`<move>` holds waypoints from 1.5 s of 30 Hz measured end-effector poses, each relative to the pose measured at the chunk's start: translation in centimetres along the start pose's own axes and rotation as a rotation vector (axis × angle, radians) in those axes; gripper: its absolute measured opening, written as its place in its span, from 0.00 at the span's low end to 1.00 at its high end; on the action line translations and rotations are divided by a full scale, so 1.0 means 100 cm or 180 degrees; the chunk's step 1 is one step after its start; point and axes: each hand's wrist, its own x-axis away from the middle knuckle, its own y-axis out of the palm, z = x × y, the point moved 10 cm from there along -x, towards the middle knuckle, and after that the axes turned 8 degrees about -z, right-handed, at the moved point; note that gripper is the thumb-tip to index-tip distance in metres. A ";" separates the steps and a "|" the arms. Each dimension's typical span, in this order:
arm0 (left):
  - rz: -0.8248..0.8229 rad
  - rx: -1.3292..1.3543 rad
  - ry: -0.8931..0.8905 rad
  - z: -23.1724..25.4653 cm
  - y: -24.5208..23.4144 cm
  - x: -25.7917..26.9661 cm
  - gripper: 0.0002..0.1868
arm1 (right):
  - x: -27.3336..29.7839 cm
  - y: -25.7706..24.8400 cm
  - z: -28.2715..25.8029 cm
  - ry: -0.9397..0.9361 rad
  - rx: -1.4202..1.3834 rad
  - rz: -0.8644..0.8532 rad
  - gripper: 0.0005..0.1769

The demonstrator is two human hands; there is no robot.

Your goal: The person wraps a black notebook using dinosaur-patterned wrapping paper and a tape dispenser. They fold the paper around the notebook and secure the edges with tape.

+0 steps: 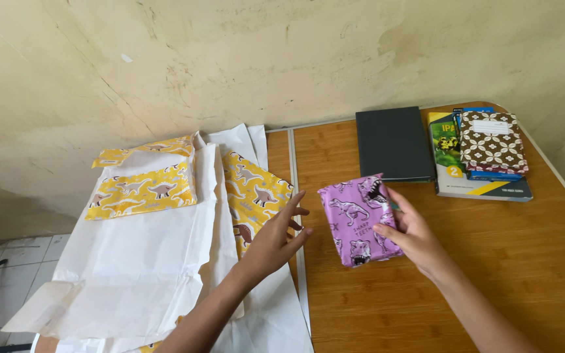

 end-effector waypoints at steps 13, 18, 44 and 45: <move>-0.1152 0.3009 -0.0449 0.054 0.192 -0.107 0.37 | 0.106 -0.149 -0.011 0.0068 0.0191 0.0935 0.49; -0.1326 0.3809 -0.0666 0.088 0.259 -0.146 0.34 | 0.154 -0.215 -0.006 0.0509 0.0188 0.1565 0.49; -0.1590 0.4741 -0.1770 0.097 0.421 -0.184 0.40 | 0.196 -0.296 0.009 0.0959 0.1688 0.1698 0.39; -0.1563 0.4752 -0.1719 0.098 0.418 -0.187 0.40 | 0.193 -0.297 0.008 0.0966 0.1713 0.1712 0.38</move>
